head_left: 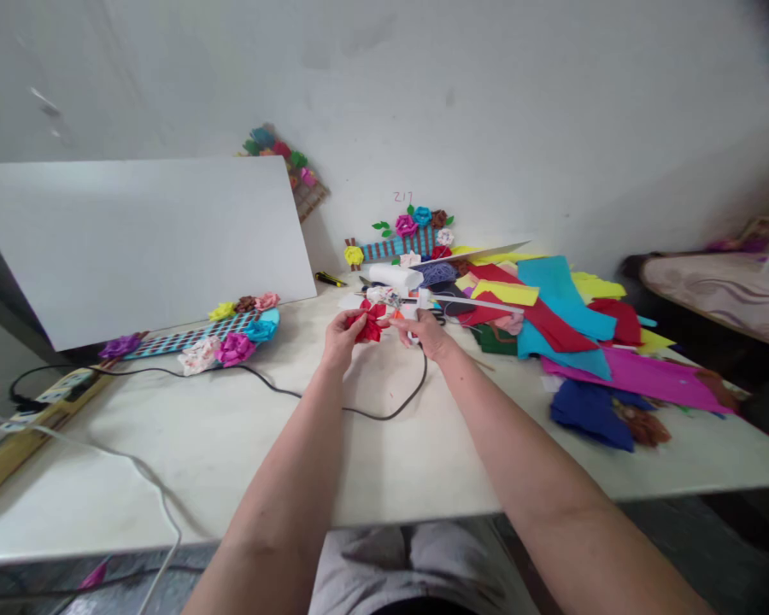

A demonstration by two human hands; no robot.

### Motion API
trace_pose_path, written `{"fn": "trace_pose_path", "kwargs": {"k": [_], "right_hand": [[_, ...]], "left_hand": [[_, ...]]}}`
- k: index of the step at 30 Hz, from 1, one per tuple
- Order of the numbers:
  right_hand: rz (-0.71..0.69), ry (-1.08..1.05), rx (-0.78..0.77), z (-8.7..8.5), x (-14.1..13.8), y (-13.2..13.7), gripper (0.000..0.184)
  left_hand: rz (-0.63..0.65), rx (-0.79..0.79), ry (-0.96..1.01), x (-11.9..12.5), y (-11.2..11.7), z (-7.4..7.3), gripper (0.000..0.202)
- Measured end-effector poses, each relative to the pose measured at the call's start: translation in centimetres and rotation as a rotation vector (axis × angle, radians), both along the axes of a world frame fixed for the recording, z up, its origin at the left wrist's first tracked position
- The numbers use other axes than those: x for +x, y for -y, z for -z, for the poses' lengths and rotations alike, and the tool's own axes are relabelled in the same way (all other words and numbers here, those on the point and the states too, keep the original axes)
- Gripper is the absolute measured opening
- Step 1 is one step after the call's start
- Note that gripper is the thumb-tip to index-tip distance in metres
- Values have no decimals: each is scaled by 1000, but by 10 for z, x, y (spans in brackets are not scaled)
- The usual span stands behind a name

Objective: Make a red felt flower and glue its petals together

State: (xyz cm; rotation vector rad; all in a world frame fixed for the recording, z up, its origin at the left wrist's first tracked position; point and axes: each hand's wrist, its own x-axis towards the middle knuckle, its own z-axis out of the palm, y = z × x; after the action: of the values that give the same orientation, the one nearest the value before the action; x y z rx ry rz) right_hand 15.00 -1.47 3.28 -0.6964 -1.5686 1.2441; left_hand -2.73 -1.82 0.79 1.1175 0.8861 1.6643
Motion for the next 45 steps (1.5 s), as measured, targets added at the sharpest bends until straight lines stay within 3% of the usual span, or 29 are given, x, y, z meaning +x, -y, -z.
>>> {"fn": "trace_pose_path", "kwargs": {"k": [12, 21, 45], "right_hand": [[55, 220, 3, -8, 29, 1, 38], [34, 264, 48, 2, 33, -12, 35], [102, 394, 59, -5, 31, -7, 34]], "left_hand": [[-48, -29, 103, -3, -6, 2, 55], [-55, -27, 110, -3, -5, 0, 55], [-94, -36, 136, -4, -4, 0, 46]]}}
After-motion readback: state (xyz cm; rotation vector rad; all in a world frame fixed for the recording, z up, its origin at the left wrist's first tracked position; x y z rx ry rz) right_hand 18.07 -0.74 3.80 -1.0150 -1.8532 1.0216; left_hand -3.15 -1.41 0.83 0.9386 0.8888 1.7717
